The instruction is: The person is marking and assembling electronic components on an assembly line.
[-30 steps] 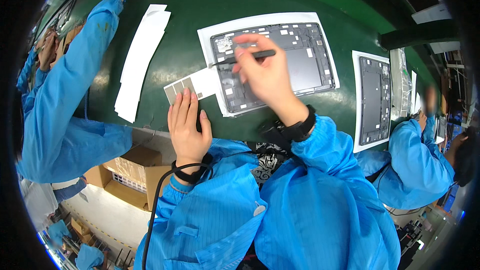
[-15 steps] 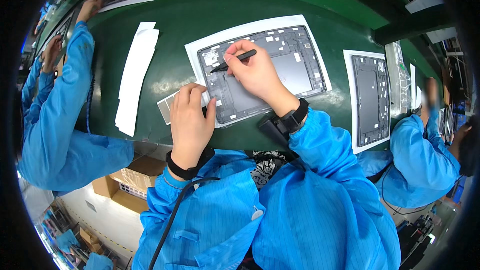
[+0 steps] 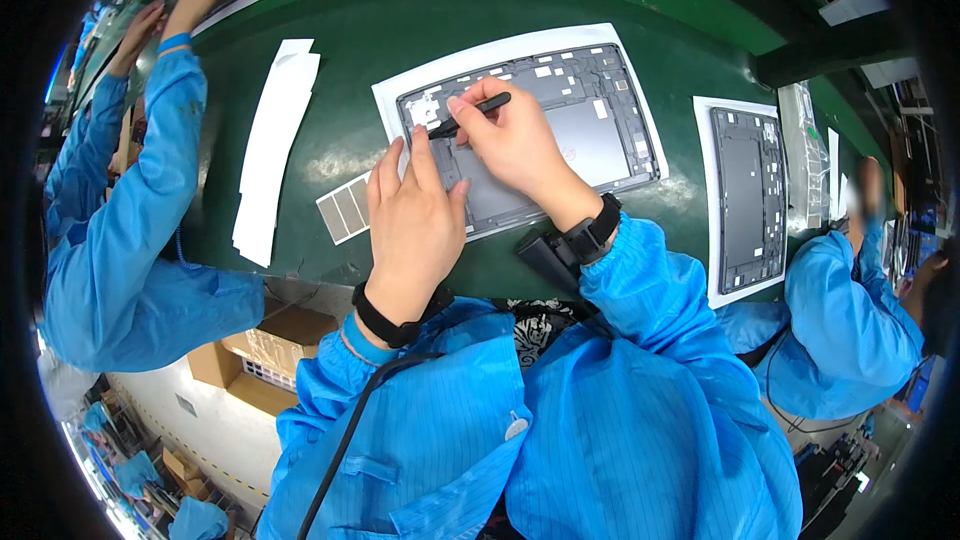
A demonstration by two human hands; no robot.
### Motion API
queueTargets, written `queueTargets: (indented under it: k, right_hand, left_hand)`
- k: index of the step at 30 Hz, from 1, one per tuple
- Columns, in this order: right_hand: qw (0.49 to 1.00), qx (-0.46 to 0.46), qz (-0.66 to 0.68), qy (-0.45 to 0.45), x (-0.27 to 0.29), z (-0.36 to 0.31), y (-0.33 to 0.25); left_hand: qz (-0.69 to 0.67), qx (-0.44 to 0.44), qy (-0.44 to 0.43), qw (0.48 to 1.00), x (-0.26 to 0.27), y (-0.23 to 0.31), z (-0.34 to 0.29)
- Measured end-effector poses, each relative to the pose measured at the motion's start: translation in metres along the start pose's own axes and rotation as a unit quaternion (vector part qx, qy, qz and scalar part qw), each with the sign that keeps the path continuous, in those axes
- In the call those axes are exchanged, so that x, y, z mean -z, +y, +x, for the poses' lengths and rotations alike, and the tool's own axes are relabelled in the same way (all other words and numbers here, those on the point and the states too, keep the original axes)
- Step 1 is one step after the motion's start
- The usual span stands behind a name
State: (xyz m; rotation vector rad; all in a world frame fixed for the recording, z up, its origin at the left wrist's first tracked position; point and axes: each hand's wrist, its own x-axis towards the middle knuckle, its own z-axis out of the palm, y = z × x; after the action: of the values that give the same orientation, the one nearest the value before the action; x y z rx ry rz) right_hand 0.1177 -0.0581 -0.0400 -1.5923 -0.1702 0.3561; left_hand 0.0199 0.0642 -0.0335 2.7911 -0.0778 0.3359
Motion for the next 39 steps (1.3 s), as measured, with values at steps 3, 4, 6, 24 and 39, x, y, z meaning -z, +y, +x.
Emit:
queueTargets:
  k: [3,4,6,24,39]
  right_hand:
    - [0.998,0.030,-0.011,0.053,-0.001,0.000,-0.003]
    - [0.993,0.067,-0.016,0.096,-0.002,-0.002,-0.004]
    - [0.983,0.103,0.050,0.144,0.012,0.005,-0.007]
    - [0.986,0.000,-0.110,-0.127,-0.040,-0.042,0.009]
    - [0.998,0.011,0.049,-0.040,-0.042,-0.052,-0.008]
  left_hand:
    - [0.005,0.010,0.002,1.000,-0.002,0.003,0.004]
    - [0.014,0.009,-0.001,1.000,-0.002,0.003,0.004]
    - [0.024,0.014,-0.001,1.000,0.001,0.004,0.000]
    - [-0.012,0.080,0.051,0.995,0.005,-0.065,-0.093]
    - [-0.014,0.079,0.057,0.995,0.003,-0.065,-0.092]
